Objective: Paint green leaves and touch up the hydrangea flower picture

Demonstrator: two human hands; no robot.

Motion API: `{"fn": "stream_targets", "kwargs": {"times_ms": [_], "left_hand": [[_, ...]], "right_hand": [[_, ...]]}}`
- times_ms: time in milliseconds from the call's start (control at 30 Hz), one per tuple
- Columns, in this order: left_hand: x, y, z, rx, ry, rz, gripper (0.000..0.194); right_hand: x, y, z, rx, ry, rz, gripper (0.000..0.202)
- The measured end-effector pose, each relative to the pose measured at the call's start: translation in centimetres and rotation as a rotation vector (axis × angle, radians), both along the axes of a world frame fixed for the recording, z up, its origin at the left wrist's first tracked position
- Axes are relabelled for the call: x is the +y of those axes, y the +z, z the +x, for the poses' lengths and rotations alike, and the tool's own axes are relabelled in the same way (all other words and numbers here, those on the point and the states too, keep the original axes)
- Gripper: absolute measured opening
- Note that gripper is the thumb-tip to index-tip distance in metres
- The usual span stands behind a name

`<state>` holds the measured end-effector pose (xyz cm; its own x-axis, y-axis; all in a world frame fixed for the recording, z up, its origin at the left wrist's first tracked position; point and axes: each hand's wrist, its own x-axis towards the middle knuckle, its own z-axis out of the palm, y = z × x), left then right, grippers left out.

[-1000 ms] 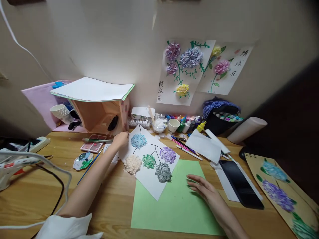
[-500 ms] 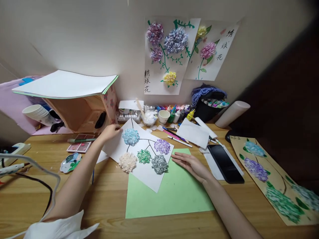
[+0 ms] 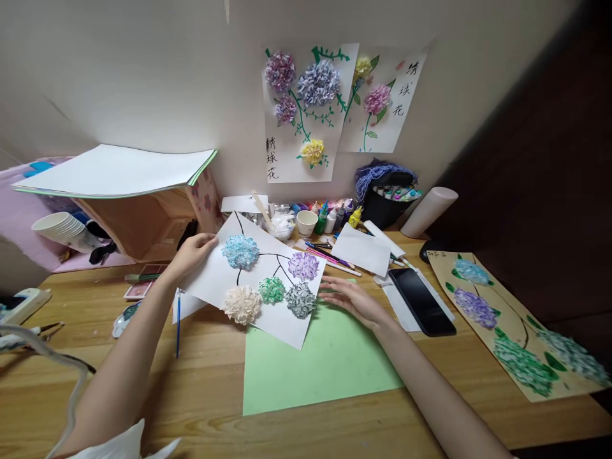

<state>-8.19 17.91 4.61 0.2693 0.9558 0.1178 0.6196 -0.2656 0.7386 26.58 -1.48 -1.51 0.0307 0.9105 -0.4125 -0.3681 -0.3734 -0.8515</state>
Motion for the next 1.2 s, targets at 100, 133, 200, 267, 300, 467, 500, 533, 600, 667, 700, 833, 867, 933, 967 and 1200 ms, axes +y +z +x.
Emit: {"fn": "stream_targets", "kwargs": {"times_ms": [100, 133, 200, 267, 300, 467, 500, 533, 600, 667, 700, 833, 867, 933, 967, 1200], "left_hand": [[-0.6, 0.1, -0.7, -0.211, 0.113, -0.068, 0.052], [-1.0, 0.2, -0.8, -0.281, 0.139, -0.098, 0.052], [-1.8, 0.3, -0.7, -0.424, 0.183, -0.160, 0.054], [-2.9, 0.1, -0.2, -0.526, 0.211, -0.201, 0.057], [-3.5, -0.1, 0.1, -0.584, 0.224, -0.231, 0.058], [-6.3, -2.0, 2.2, -0.803, 0.319, -0.339, 0.055], [-6.9, -2.4, 2.8, -0.828, 0.319, -0.354, 0.053], [-7.5, -2.9, 3.4, -0.844, 0.318, -0.372, 0.051], [-8.5, -3.6, 4.8, -0.855, 0.327, -0.396, 0.049], [-9.3, -4.1, 6.2, -0.851, 0.329, -0.410, 0.050], [-9.6, -4.4, 6.9, -0.843, 0.333, -0.410, 0.052], [-10.2, -5.6, 9.1, -0.792, 0.356, -0.369, 0.056], [-10.3, -5.9, 9.5, -0.777, 0.365, -0.346, 0.055], [-10.5, -6.6, 9.9, -0.754, 0.384, -0.304, 0.053], [-10.6, -6.9, 10.0, -0.748, 0.397, -0.290, 0.053], [-11.6, -8.1, 8.8, -0.732, 0.475, -0.268, 0.037]], "right_hand": [[0.5, 0.3, 0.5, 0.047, -0.012, 0.111, 0.025], [0.7, 0.4, 0.7, 0.064, -0.022, 0.153, 0.026], [1.0, 0.6, 1.3, 0.086, -0.043, 0.231, 0.029], [1.1, 0.9, 2.1, 0.081, -0.051, 0.280, 0.035], [1.1, 0.9, 2.7, 0.064, -0.056, 0.292, 0.038], [-1.6, 0.2, 7.4, -0.502, -0.279, 0.272, 0.047], [-2.6, -0.2, 8.6, -0.748, -0.381, 0.206, 0.047], [-3.7, -0.8, 9.6, -0.848, -0.471, 0.153, 0.048], [-5.9, -2.0, 11.4, -1.008, -0.591, 0.037, 0.060], [-7.6, -3.1, 12.4, -1.296, -0.559, -0.157, 0.071], [-8.2, -3.6, 12.7, -1.397, -0.515, -0.208, 0.074], [-8.9, -4.4, 12.9, -1.551, -0.428, -0.251, 0.070], [-8.8, -4.3, 12.9, -1.558, -0.427, -0.247, 0.069], [-8.5, -4.0, 12.7, -1.573, -0.426, -0.241, 0.072], [-8.4, -3.7, 12.7, -1.577, -0.426, -0.242, 0.073], [-8.2, -2.9, 13.1, -1.623, -0.365, -0.185, 0.063]]}}
